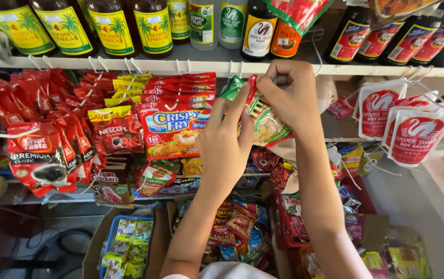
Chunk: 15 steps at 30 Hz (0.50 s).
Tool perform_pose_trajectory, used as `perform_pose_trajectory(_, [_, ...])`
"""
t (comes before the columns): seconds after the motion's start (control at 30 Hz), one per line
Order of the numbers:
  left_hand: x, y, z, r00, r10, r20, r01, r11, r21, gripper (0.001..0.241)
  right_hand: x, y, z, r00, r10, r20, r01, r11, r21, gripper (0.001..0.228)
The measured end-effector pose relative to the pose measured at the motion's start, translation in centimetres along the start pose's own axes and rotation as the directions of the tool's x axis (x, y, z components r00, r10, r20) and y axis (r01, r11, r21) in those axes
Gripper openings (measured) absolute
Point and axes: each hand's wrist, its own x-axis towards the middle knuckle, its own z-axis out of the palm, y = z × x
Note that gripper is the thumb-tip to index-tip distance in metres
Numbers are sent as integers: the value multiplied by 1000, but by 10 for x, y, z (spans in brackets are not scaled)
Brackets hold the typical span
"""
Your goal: Wiping down and organizing food pouches on grocery store shelves using a cloth.
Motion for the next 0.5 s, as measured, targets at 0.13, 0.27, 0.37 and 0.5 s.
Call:
perform_pose_trajectory(0.13, [1, 3, -2, 999, -28, 23, 27, 999, 38, 42, 4, 12, 1, 1000, -19, 22, 20, 999, -43, 21])
perform_pose_trajectory(0.27, [-4, -8, 6, 998, -14, 55, 11, 999, 54, 49, 0, 36, 3, 997, 40, 70, -46, 996, 78, 26])
perform_pose_trajectory(0.37, [-9, -17, 10, 995, -53, 87, 50, 998, 35, 50, -7, 44, 5, 994, 65, 86, -70, 996, 63, 20])
perform_pose_trajectory(0.5, [-27, -31, 19, 993, -73, 88, 74, 997, -9, 58, -20, 51, 9, 987, 127, 103, -140, 982, 130, 15])
